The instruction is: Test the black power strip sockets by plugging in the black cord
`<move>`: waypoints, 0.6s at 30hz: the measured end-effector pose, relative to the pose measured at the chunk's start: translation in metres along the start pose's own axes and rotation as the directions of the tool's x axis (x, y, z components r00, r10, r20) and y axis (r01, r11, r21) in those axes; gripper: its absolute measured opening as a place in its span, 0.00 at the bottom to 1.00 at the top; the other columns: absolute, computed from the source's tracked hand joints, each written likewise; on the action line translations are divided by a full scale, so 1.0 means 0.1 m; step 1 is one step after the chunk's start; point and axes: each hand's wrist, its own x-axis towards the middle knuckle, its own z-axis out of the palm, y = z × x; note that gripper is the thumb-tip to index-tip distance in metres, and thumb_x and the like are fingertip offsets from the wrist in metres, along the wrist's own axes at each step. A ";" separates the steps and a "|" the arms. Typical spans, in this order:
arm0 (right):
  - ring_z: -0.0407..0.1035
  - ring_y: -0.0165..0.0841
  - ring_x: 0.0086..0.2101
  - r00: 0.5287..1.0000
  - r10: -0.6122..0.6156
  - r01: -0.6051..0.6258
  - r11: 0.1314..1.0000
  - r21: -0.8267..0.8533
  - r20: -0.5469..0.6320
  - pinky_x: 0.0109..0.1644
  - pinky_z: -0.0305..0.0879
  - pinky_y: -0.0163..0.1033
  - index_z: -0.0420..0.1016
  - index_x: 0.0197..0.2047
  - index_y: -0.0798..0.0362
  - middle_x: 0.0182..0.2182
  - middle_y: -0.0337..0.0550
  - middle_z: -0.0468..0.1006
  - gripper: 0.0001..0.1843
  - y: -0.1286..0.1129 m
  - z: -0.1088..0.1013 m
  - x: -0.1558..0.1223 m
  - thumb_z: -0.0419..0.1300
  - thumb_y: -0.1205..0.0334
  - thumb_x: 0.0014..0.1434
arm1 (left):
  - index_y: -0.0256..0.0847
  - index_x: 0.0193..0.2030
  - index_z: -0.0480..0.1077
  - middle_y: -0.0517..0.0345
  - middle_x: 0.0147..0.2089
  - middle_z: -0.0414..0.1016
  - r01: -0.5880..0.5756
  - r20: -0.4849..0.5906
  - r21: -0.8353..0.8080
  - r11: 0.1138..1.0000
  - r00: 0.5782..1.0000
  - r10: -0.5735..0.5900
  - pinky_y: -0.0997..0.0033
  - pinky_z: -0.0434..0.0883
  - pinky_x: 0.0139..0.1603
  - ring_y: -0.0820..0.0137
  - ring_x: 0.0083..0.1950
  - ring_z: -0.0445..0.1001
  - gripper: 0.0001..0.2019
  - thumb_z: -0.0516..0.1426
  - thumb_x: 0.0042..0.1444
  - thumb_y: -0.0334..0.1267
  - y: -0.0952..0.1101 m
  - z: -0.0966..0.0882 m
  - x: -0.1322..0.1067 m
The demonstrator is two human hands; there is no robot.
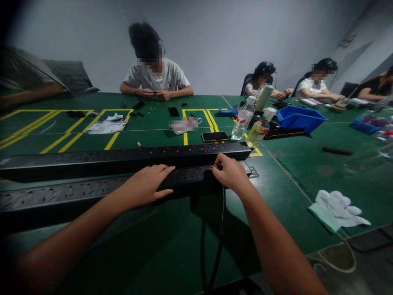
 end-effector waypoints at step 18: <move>0.60 0.30 0.20 1.000 0.020 -0.014 0.970 0.244 -0.023 0.24 0.47 0.36 0.69 0.33 0.50 0.17 0.33 0.64 0.10 0.14 0.15 -0.01 0.56 0.52 0.57 | 0.45 0.69 0.50 0.47 0.56 0.67 -0.108 -0.089 -0.011 0.994 0.990 0.106 0.60 0.64 0.44 0.57 0.48 0.69 0.34 0.55 0.57 0.47 0.72 0.14 0.83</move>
